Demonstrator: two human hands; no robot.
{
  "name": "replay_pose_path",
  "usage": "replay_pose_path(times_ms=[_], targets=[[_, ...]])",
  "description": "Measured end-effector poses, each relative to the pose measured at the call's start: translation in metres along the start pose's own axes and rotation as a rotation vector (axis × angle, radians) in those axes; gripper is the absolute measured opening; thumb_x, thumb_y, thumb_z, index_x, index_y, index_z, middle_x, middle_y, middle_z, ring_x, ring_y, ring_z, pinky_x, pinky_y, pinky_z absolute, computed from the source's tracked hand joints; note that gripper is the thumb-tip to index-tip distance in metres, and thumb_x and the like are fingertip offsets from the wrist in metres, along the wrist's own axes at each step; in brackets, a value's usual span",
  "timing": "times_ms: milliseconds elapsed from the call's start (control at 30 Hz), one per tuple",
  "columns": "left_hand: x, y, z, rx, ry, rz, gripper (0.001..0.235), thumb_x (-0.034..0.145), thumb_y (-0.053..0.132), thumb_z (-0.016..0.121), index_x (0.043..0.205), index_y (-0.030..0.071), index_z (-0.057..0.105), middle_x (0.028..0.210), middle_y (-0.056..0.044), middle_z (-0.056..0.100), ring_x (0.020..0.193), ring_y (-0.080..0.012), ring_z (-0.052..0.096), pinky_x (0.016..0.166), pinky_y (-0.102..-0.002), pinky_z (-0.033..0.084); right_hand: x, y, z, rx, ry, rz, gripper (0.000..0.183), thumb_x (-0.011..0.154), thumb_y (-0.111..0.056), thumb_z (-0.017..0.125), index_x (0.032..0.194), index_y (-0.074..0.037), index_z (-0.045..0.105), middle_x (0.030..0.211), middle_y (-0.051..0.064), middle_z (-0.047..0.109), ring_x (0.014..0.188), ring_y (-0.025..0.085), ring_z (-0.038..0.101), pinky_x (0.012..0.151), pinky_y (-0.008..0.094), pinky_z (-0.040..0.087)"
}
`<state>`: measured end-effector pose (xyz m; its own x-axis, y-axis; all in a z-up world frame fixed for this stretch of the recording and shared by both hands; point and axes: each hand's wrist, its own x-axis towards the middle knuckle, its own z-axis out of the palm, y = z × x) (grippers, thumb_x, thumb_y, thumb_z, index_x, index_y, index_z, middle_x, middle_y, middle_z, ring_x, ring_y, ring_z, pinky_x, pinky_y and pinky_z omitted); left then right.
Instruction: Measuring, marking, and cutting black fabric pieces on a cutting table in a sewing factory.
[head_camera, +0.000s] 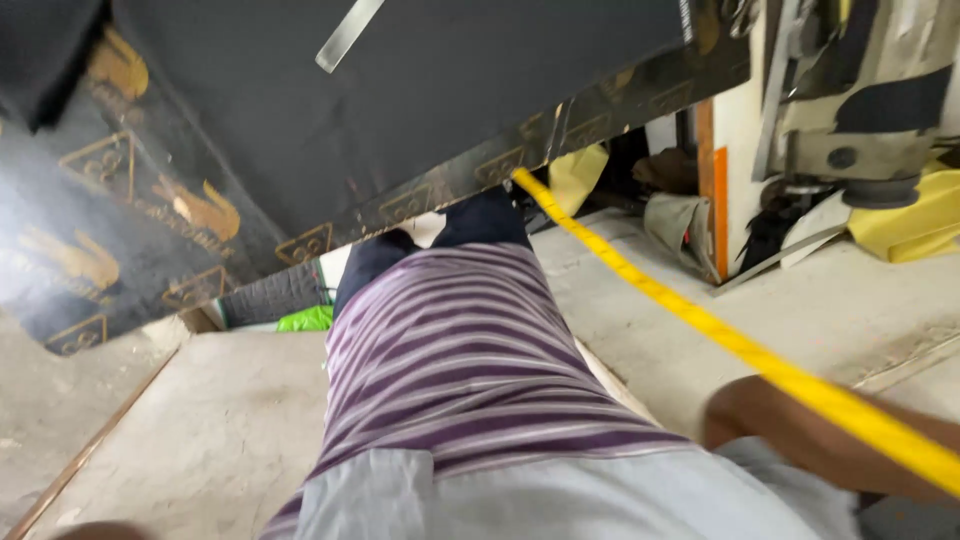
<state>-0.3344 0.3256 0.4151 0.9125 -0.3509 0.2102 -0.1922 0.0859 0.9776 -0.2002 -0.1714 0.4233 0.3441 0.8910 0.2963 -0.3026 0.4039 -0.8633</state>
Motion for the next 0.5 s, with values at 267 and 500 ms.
replay_pose_path(times_ms=[267,500], targets=[[0.168,-0.179,0.180,-0.167,-0.130,0.088,0.059,0.107,0.045,0.054,0.157,0.017,0.040,0.162,-0.011,0.046,0.148,-0.0301,0.050,0.124,-0.043,0.040,0.063,0.012,-0.089,0.083,-0.211,-0.164,0.039,0.104,-0.015,0.061,0.068,-0.019,0.049,0.072,-0.004,0.056,0.068,0.014,0.052,0.062,0.037,0.047],[0.269,-0.325,0.176,-0.017,-0.197,-0.459,0.027,0.101,0.031,0.061,0.106,0.011,0.080,0.097,-0.002,0.076,0.088,-0.0096,0.068,0.079,-0.026,0.052,-0.047,-0.066,-0.279,-0.053,-0.136,-0.143,0.032,0.097,-0.027,0.076,0.072,-0.020,0.057,0.076,-0.008,0.075,0.058,0.012,0.074,0.059,0.035,0.060]])
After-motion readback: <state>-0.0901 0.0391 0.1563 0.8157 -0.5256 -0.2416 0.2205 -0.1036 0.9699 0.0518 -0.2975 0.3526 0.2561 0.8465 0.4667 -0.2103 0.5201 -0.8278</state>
